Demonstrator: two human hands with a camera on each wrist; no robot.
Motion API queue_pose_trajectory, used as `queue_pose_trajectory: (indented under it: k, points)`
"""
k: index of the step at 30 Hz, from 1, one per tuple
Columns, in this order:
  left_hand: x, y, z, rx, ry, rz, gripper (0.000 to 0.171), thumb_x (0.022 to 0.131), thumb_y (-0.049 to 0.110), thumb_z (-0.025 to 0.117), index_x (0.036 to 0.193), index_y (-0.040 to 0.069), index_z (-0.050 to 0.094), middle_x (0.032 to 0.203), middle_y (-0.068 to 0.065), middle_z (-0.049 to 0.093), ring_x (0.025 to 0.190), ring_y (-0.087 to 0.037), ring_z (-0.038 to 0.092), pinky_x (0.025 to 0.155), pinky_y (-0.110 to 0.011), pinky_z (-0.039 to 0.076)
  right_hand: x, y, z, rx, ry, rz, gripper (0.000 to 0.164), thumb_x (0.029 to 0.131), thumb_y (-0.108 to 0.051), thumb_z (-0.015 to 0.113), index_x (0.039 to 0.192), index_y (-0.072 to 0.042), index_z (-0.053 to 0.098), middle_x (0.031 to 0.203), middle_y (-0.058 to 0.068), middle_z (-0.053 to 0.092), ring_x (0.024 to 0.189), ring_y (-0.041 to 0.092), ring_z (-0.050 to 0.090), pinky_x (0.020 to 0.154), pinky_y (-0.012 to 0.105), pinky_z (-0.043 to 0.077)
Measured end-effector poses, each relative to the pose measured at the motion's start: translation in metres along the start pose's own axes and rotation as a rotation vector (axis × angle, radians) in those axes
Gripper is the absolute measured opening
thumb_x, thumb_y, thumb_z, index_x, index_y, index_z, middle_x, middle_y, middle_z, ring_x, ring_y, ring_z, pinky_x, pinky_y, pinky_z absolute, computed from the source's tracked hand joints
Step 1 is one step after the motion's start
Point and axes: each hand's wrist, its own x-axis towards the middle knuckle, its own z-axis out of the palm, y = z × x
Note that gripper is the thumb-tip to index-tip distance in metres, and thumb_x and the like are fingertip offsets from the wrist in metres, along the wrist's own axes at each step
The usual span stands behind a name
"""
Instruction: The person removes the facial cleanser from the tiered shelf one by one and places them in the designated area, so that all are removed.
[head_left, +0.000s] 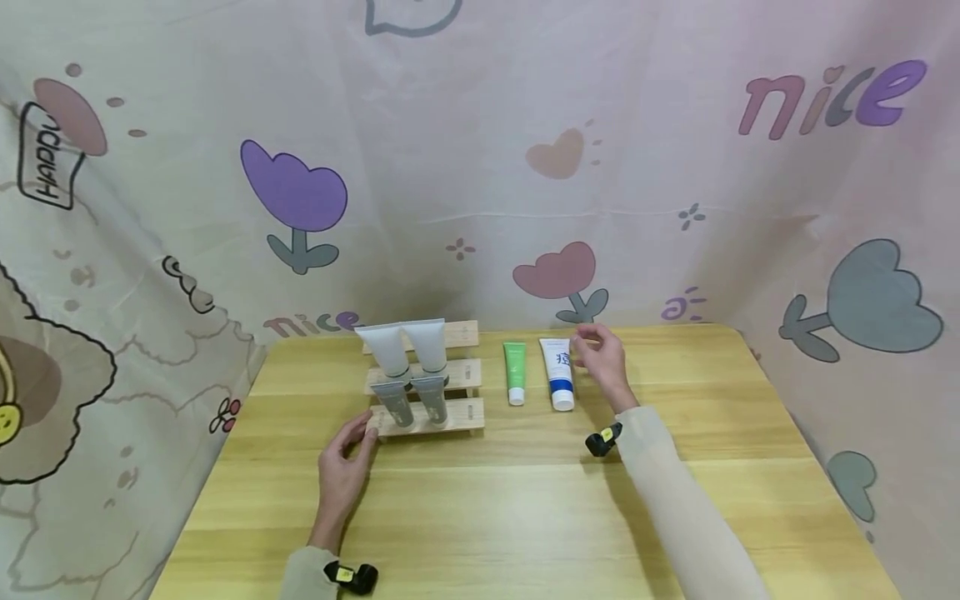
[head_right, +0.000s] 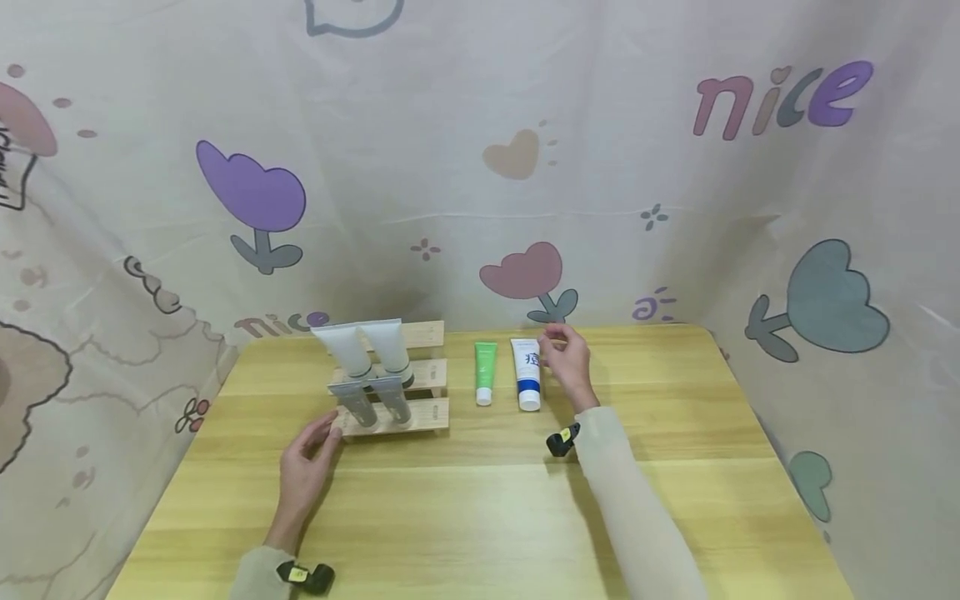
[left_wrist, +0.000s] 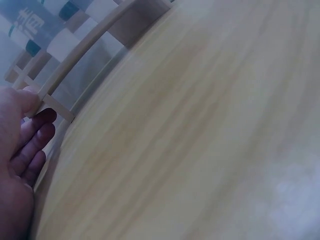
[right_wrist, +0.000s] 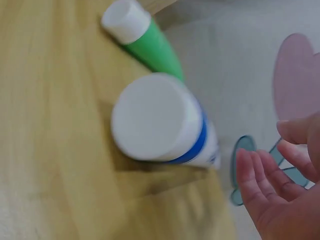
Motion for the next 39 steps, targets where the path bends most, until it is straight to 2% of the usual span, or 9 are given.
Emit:
queue_pose_trajectory:
  k: [5, 12, 15, 18, 22, 28, 31, 34, 39]
  points:
    - [0.001, -0.001, 0.001, 0.017, 0.008, 0.031, 0.029, 0.100, 0.015, 0.070, 0.129, 0.011, 0.072, 0.112, -0.012, 0.075, 0.094, -0.004, 0.066, 0.081, -0.013, 0.047, -0.010, -0.016, -0.002, 0.065, -0.030, -0.058, 0.037, 0.101, -0.009, 0.066, 0.133, 0.007, 0.058, 0.127, 0.025, 0.061, 0.111, 0.042, 0.063, 0.086, 0.056, 0.056]
    - [-0.001, -0.001, 0.000, 0.017, 0.040, 0.000, 0.028, 0.098, 0.013, 0.072, 0.126, 0.015, 0.074, 0.110, -0.009, 0.076, 0.092, -0.003, 0.065, 0.077, -0.013, 0.047, -0.025, -0.038, 0.006, 0.080, -0.079, -0.144, 0.035, 0.099, -0.008, 0.068, 0.131, 0.004, 0.060, 0.126, 0.027, 0.063, 0.105, 0.031, 0.065, 0.087, 0.057, 0.055]
    - [-0.001, -0.001, -0.001, 0.015, 0.044, -0.006, 0.028, 0.098, 0.012, 0.072, 0.126, 0.014, 0.074, 0.109, -0.008, 0.076, 0.091, -0.004, 0.065, 0.077, -0.013, 0.047, -0.033, -0.047, 0.012, 0.069, -0.101, -0.191, 0.036, 0.099, -0.009, 0.069, 0.133, 0.003, 0.060, 0.127, 0.028, 0.062, 0.106, 0.034, 0.065, 0.086, 0.053, 0.057]
    - [-0.002, 0.000, -0.001, 0.007, 0.043, -0.004, 0.029, 0.098, 0.012, 0.072, 0.126, 0.014, 0.074, 0.110, -0.008, 0.075, 0.092, -0.004, 0.065, 0.078, -0.012, 0.047, -0.042, -0.054, 0.018, 0.077, -0.121, -0.219, 0.036, 0.099, -0.008, 0.069, 0.133, 0.001, 0.060, 0.126, 0.027, 0.062, 0.107, 0.038, 0.065, 0.083, 0.041, 0.060]
    - [-0.001, 0.000, 0.001, 0.002, 0.038, 0.008, 0.029, 0.098, 0.013, 0.072, 0.126, 0.014, 0.074, 0.111, -0.008, 0.075, 0.093, -0.003, 0.065, 0.080, -0.013, 0.047, -0.054, -0.061, 0.027, 0.079, -0.136, -0.244, 0.035, 0.099, -0.007, 0.068, 0.133, -0.002, 0.060, 0.125, 0.024, 0.064, 0.109, 0.036, 0.066, 0.082, 0.030, 0.058]
    - [-0.001, 0.002, 0.002, 0.015, 0.032, 0.024, 0.030, 0.098, 0.012, 0.071, 0.128, 0.009, 0.072, 0.113, -0.014, 0.075, 0.095, -0.003, 0.065, 0.082, -0.012, 0.046, -0.068, -0.071, 0.042, 0.124, -0.173, -0.270, 0.034, 0.099, -0.005, 0.068, 0.132, -0.004, 0.061, 0.126, 0.026, 0.063, 0.111, 0.035, 0.065, 0.084, 0.029, 0.058]
    - [-0.002, 0.010, 0.002, 0.009, 0.033, 0.027, 0.030, 0.099, 0.009, 0.070, 0.128, 0.005, 0.071, 0.113, -0.017, 0.074, 0.095, -0.008, 0.065, 0.083, -0.013, 0.047, -0.073, -0.075, 0.050, 0.147, -0.190, -0.283, 0.035, 0.098, -0.005, 0.069, 0.133, -0.005, 0.062, 0.125, 0.022, 0.065, 0.111, 0.035, 0.065, 0.084, 0.030, 0.057]
    - [-0.005, 0.025, 0.000, -0.002, 0.032, 0.026, 0.029, 0.098, 0.005, 0.070, 0.127, 0.001, 0.071, 0.112, -0.019, 0.074, 0.095, -0.014, 0.066, 0.082, -0.014, 0.047, -0.077, -0.079, 0.059, 0.155, -0.213, -0.297, 0.036, 0.098, -0.007, 0.070, 0.134, -0.007, 0.062, 0.126, 0.016, 0.066, 0.113, 0.034, 0.065, 0.087, 0.032, 0.057]
    - [-0.006, 0.043, -0.001, -0.010, 0.019, 0.020, 0.030, 0.098, 0.004, 0.069, 0.127, -0.001, 0.070, 0.112, -0.019, 0.074, 0.096, -0.019, 0.067, 0.084, -0.019, 0.049, -0.082, -0.090, 0.075, 0.178, -0.253, -0.314, 0.040, 0.098, -0.005, 0.069, 0.137, -0.004, 0.059, 0.130, 0.017, 0.065, 0.118, 0.037, 0.063, 0.095, 0.044, 0.054]
